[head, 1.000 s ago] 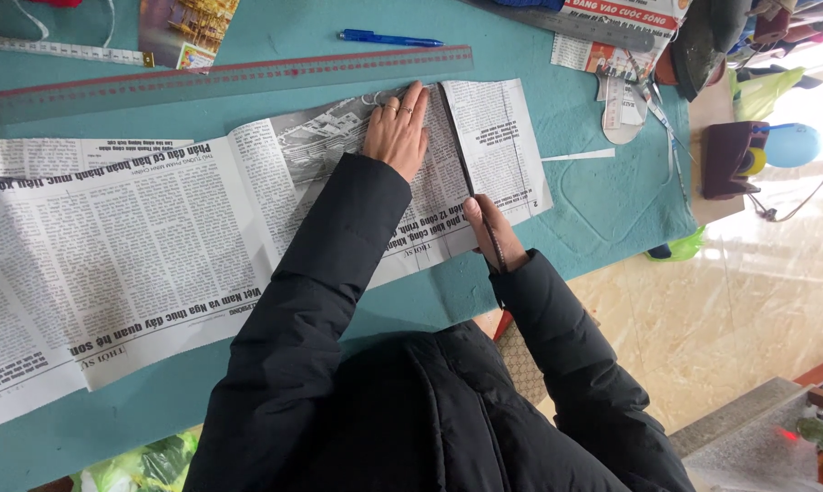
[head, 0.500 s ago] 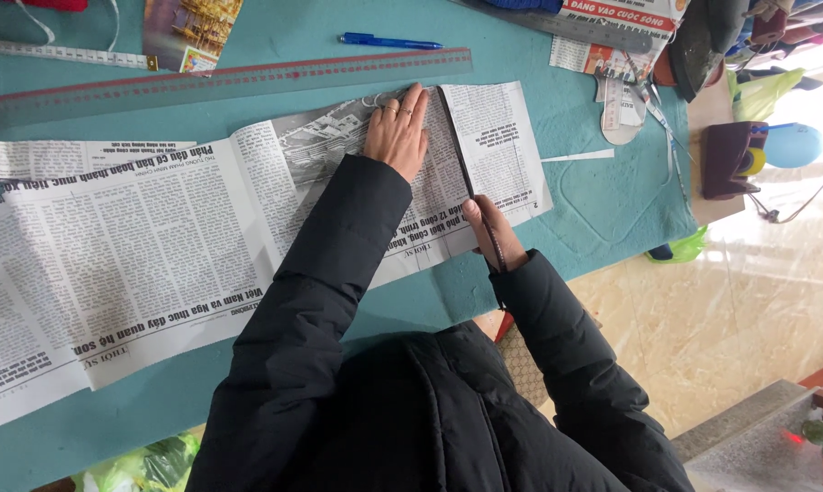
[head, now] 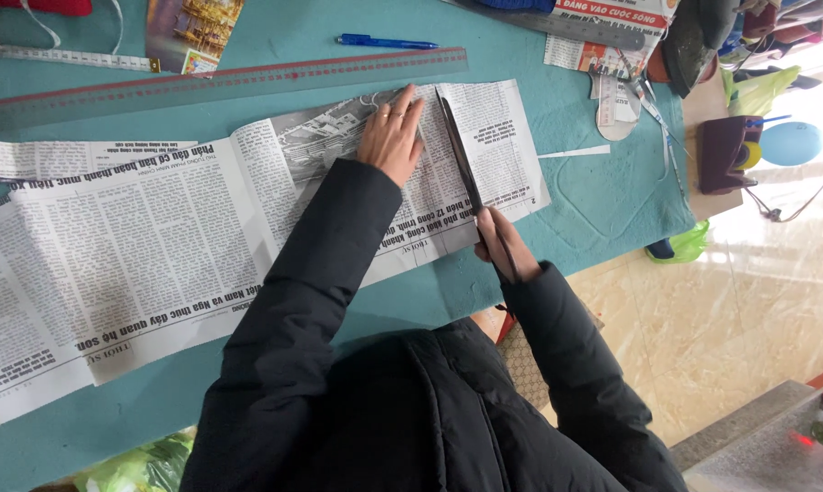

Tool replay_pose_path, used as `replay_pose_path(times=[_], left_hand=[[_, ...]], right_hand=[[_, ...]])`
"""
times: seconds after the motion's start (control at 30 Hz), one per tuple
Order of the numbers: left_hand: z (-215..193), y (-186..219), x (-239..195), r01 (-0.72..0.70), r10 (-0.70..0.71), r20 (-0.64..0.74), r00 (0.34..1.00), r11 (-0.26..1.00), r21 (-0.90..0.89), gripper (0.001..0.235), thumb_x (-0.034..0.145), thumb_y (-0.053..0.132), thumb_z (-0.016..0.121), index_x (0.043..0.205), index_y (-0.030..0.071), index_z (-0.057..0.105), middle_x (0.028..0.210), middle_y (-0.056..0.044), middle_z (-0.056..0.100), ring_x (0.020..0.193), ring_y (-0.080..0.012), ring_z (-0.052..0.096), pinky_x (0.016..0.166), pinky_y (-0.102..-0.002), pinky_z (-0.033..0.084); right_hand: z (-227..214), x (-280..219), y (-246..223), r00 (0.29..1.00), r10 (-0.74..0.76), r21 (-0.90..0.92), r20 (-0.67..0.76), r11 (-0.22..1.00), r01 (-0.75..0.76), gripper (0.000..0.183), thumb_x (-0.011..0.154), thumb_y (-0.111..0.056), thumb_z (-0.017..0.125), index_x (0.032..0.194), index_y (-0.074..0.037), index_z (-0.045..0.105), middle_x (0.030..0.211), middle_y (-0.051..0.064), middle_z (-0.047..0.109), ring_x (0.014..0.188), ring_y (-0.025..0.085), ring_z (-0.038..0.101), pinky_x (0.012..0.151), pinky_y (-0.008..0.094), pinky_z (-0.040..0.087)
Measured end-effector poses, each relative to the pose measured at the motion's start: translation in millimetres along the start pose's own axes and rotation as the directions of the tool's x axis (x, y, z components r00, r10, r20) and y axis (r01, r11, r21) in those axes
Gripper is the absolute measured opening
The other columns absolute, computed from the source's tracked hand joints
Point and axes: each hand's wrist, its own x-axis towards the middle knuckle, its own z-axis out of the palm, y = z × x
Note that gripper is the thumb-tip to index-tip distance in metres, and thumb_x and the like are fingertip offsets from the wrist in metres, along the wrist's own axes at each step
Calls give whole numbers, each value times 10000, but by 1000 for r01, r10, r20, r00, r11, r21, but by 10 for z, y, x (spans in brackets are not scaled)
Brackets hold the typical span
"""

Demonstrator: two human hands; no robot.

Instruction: The person uses a ruler and a pen to mark a straight line on a spread-out newspaper. They then use scissors to cut along the marked line, separating a strip from the main sheet. The person continues to cut the newspaper into smaller sections.

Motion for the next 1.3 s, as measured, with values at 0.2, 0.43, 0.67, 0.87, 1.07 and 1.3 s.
replay_pose_path(times=[0.2, 0.43, 0.67, 0.87, 1.07, 1.3], left_hand=[[-87, -125, -647, -26, 18, -168, 986, 999, -42, 685, 802, 406, 870, 1388, 149, 625, 1525, -115, 470, 1360, -408, 418, 1044, -568, 419], [-275, -201, -791, -12, 12, 74, 997, 1000, -6, 772, 890, 680, 660, 1565, 375, 444, 1587, -100, 449, 1483, -461, 264, 1149, -654, 282], [-240, 124, -583, 44, -75, 156, 985, 979, 197, 711, 907, 752, 546, 1542, 468, 400, 1501, -215, 416, 1389, -591, 290, 1022, -809, 273], [-44, -7, -593, -5, 0, 37, 999, 990, 142, 532, 1004, 586, 533, 1506, 426, 456, 1439, -224, 443, 1365, -539, 337, 993, -780, 283], [-160, -40, -472, -106, 88, 129, 988, 984, 141, 482, 1067, 451, 444, 1513, 268, 454, 1721, -49, 145, 1528, -362, 284, 1175, -642, 213], [-112, -123, -353, -262, 262, -7, 965, 965, -20, 395, 1035, 299, 473, 1398, 158, 544, 1690, -86, 324, 1568, -303, 227, 1218, -680, 37]], right_hand=[[78, -951, -93, 994, -59, -76, -91, 996, 52, 448, 1117, -409, 342, 1062, -38, 588, 699, 68, 516, 652, 131, 465, 585, 256, 386], [88, -1836, 378, 987, -45, 152, -157, 986, 70, 506, 1087, -314, 413, 1369, 91, 529, 793, 102, 528, 684, 144, 488, 608, 269, 445], [110, -2139, 818, 993, -72, 137, -92, 987, 85, 616, 1071, -373, 396, 1504, 63, 440, 942, 196, 637, 701, 149, 536, 623, 273, 439], [267, -2121, 889, 993, -105, 31, 50, 994, 104, 626, 1068, -393, 336, 1531, 19, 420, 933, 168, 654, 701, 148, 601, 607, 255, 483], [562, -2119, 709, 999, 40, 57, -29, 998, -39, 654, 1024, -487, 402, 1497, -41, 466, 953, 25, 571, 699, 124, 437, 660, 282, 396], [692, -2051, 572, 991, 104, 78, -82, 992, -98, 669, 1017, -468, 414, 1546, -58, 425, 903, 8, 534, 662, 94, 367, 608, 252, 339]])
